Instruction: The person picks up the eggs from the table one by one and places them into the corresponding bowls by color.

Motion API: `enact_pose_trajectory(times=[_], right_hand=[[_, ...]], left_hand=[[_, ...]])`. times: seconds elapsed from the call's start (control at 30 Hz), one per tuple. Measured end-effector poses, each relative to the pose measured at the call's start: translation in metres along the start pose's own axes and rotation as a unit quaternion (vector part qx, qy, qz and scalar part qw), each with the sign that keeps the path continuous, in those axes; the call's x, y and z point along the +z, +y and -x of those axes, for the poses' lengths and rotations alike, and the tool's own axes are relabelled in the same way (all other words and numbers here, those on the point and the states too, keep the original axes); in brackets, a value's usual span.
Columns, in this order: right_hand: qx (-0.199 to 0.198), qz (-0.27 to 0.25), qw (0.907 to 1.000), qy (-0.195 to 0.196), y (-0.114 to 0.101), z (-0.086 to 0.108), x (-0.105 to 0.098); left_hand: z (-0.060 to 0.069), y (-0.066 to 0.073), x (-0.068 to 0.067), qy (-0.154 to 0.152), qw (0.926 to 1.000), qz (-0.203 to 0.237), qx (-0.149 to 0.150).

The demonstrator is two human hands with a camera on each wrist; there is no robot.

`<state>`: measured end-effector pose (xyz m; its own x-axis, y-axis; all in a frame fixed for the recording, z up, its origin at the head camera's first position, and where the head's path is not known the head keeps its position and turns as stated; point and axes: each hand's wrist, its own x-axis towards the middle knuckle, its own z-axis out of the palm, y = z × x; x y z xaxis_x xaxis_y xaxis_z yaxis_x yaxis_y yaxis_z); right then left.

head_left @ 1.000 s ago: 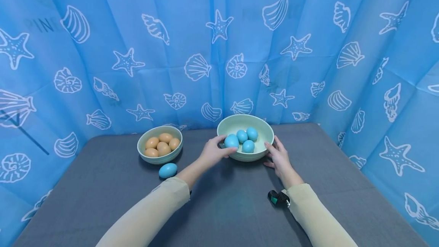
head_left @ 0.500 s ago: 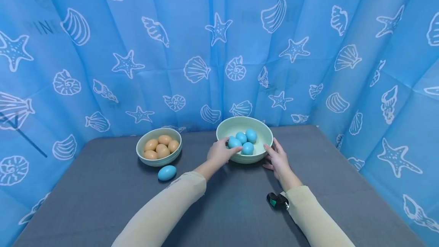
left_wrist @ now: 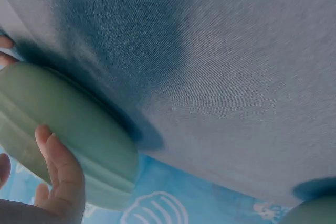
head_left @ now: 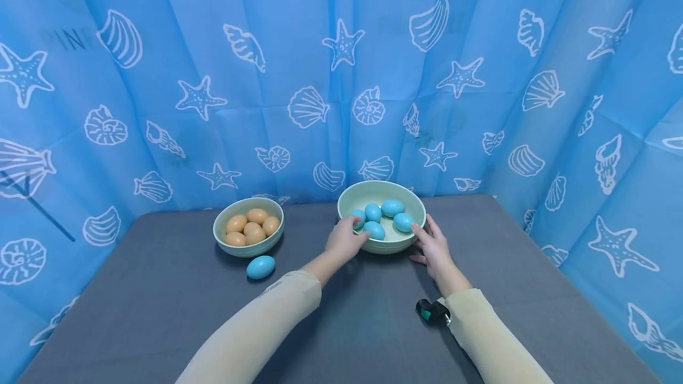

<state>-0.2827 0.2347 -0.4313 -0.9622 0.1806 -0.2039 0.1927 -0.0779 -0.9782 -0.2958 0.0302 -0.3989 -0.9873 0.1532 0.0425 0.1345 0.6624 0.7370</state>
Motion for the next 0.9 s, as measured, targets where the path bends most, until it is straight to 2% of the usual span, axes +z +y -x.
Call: enact_pose_trajectory(times=[0.07,0.17,0.33,0.47,0.6,0.77,0.9], right_hand=[[0.004,0.002,1.0,-0.002,0.0,-0.001,0.0],[0.01,0.003,0.9999,-0.003,-0.001,-0.002,0.0],[0.017,0.0,0.9998,-0.013,-0.004,-0.001,-0.001],[0.025,0.0,0.9995,-0.021,-0.005,-0.001,-0.001],[0.026,0.01,0.9993,-0.025,-0.006,-0.002,-0.004],[0.025,0.019,0.9991,-0.028,-0.007,-0.002,-0.005],[0.025,0.023,0.999,-0.029,-0.008,-0.002,-0.005]], left_hand=[[0.005,-0.005,-0.005,0.001,0.9994,0.032,0.013],[0.014,-0.012,-0.015,-0.001,0.9981,0.055,0.029],[0.033,-0.026,-0.038,-0.012,0.9974,0.058,0.042],[0.052,-0.039,-0.059,-0.018,0.9982,0.026,0.052],[0.067,-0.055,-0.072,-0.012,0.9979,-0.013,0.063],[0.082,-0.07,-0.09,0.016,0.9956,-0.047,0.08],[0.095,-0.08,-0.11,0.042,0.9944,-0.071,0.066]])
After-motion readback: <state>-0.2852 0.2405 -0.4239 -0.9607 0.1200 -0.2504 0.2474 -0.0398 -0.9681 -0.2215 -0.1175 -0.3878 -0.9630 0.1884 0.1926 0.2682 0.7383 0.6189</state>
